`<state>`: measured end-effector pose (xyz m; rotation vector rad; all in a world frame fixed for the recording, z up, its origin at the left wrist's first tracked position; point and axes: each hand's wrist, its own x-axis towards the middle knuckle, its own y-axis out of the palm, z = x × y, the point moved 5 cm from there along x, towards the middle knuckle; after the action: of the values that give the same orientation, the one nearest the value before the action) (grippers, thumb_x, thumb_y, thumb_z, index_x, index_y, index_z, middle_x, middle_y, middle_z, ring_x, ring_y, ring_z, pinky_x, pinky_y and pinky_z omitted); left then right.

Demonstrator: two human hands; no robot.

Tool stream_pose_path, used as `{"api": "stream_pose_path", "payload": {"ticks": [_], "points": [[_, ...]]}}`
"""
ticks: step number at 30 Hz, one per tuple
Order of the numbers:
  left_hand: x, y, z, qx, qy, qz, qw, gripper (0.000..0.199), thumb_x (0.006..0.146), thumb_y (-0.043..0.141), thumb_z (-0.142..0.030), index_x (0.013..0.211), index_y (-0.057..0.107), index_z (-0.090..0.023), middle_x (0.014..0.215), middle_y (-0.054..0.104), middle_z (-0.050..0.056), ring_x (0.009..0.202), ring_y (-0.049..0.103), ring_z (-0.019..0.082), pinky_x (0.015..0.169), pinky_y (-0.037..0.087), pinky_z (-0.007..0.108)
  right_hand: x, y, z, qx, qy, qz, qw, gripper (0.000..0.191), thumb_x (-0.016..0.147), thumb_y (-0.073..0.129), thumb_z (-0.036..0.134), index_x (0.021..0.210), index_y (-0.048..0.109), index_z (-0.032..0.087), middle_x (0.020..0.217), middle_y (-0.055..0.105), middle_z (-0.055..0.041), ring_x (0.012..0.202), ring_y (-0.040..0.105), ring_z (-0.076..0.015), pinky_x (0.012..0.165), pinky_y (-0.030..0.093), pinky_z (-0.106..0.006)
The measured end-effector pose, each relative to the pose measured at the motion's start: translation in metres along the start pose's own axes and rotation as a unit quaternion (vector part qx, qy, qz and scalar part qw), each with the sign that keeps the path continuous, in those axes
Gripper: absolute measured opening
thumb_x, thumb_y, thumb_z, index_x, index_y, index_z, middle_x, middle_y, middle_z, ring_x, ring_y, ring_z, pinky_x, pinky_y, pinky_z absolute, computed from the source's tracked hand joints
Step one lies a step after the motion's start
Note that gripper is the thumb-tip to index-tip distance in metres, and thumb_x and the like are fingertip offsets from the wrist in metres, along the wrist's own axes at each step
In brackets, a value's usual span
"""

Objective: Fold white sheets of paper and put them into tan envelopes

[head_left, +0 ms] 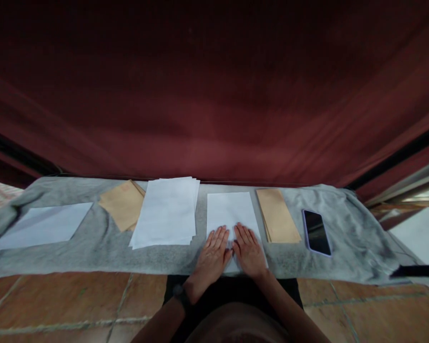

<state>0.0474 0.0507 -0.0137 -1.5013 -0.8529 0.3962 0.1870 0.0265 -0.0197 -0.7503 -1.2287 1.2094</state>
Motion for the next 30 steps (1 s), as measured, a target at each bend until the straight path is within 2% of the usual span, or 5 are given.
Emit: {"api": "stream_pose_path", "payload": {"ticks": [13,17,21,27,30], "points": [[-0.030,-0.017,0.030,0.030,-0.010,0.003,0.999,0.068,0.104,0.041,-0.051,0.156,0.032,-0.008,0.160,0.038,0.018,0.150,0.034,0.027,0.121,0.035,0.045,-0.038,-0.016,-0.030,-0.074,0.010,-0.078,0.994,0.067,0.107,0.038,0.045,0.162,0.021,0.011,0.158,0.041,-0.0180,0.143,0.045,-0.0306,0.117,0.037,-0.046],[-0.035,-0.020,0.026,0.043,0.012,0.008,0.999,0.068,0.104,0.041,-0.053,0.156,0.032,-0.011,0.161,0.038,0.017,0.150,0.034,0.027,0.123,0.030,0.047,-0.043,-0.020,-0.031,-0.084,0.008,-0.083,0.993,0.069,0.107,0.038,0.045,0.163,0.016,0.012,0.159,0.041,-0.0175,0.141,0.048,-0.0309,0.116,0.039,-0.046],[-0.041,-0.020,0.009,0.033,0.095,0.045,0.994,0.064,0.102,0.044,-0.056,0.157,0.033,-0.024,0.163,0.037,0.009,0.152,0.031,0.027,0.126,0.015,0.057,-0.043,-0.021,-0.029,-0.090,0.010,-0.082,0.993,0.069,0.107,0.037,0.043,0.164,0.011,0.013,0.160,0.038,-0.0173,0.142,0.048,-0.0308,0.116,0.039,-0.046],[-0.040,-0.022,0.006,0.035,0.122,0.071,0.989,0.049,0.105,0.043,-0.030,0.154,0.040,-0.027,0.161,0.041,0.006,0.153,0.029,0.024,0.126,0.012,0.056,-0.044,-0.020,-0.025,-0.092,0.014,-0.088,0.992,0.069,0.107,0.038,0.041,0.164,0.010,0.012,0.160,0.037,-0.0181,0.143,0.045,-0.0307,0.117,0.038,-0.047],[-0.040,-0.024,0.015,0.030,0.126,0.075,0.989,0.056,0.101,0.038,-0.013,0.155,0.038,-0.027,0.160,0.042,0.004,0.152,0.031,0.021,0.127,0.015,0.051,-0.041,-0.019,-0.018,-0.082,0.018,-0.081,0.993,0.068,0.107,0.038,0.041,0.163,0.015,0.011,0.159,0.040,-0.0180,0.144,0.044,-0.0308,0.119,0.035,-0.049]]}}
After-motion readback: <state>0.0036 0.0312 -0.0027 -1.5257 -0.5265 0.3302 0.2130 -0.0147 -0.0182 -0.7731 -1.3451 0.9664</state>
